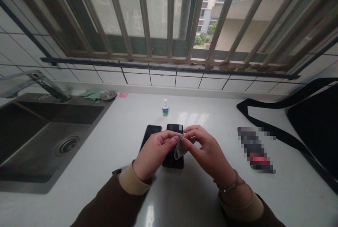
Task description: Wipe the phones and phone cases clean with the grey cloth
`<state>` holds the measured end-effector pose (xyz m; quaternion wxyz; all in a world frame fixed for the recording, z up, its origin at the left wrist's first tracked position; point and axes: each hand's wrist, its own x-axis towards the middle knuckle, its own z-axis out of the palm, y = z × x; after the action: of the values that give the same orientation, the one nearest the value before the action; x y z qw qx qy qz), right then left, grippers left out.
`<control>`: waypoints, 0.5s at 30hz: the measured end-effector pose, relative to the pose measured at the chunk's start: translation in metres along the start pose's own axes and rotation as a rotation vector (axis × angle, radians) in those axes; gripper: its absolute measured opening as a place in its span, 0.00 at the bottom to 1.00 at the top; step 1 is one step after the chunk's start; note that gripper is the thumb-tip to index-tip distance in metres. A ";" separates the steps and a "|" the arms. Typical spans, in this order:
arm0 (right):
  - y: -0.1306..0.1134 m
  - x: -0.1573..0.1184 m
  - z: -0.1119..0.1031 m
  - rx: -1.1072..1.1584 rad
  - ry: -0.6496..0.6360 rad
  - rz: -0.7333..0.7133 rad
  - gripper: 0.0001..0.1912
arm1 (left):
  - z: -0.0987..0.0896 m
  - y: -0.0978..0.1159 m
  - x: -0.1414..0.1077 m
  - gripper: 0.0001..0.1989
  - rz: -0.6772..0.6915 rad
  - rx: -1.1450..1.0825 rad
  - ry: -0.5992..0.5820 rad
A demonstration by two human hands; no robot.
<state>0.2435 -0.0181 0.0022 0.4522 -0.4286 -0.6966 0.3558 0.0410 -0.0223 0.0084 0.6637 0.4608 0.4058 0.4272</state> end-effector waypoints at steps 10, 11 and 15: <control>0.000 0.000 0.001 0.031 -0.001 0.033 0.05 | -0.001 -0.002 0.001 0.16 0.026 0.009 -0.009; -0.001 0.000 0.002 0.034 -0.001 0.032 0.05 | -0.001 -0.002 0.002 0.15 0.028 0.010 -0.009; -0.002 -0.001 0.002 0.031 0.009 0.006 0.03 | -0.001 -0.004 0.002 0.16 0.027 0.018 0.006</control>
<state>0.2410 -0.0198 0.0033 0.4607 -0.4251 -0.6876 0.3663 0.0413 -0.0205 0.0041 0.6525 0.4710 0.4050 0.4339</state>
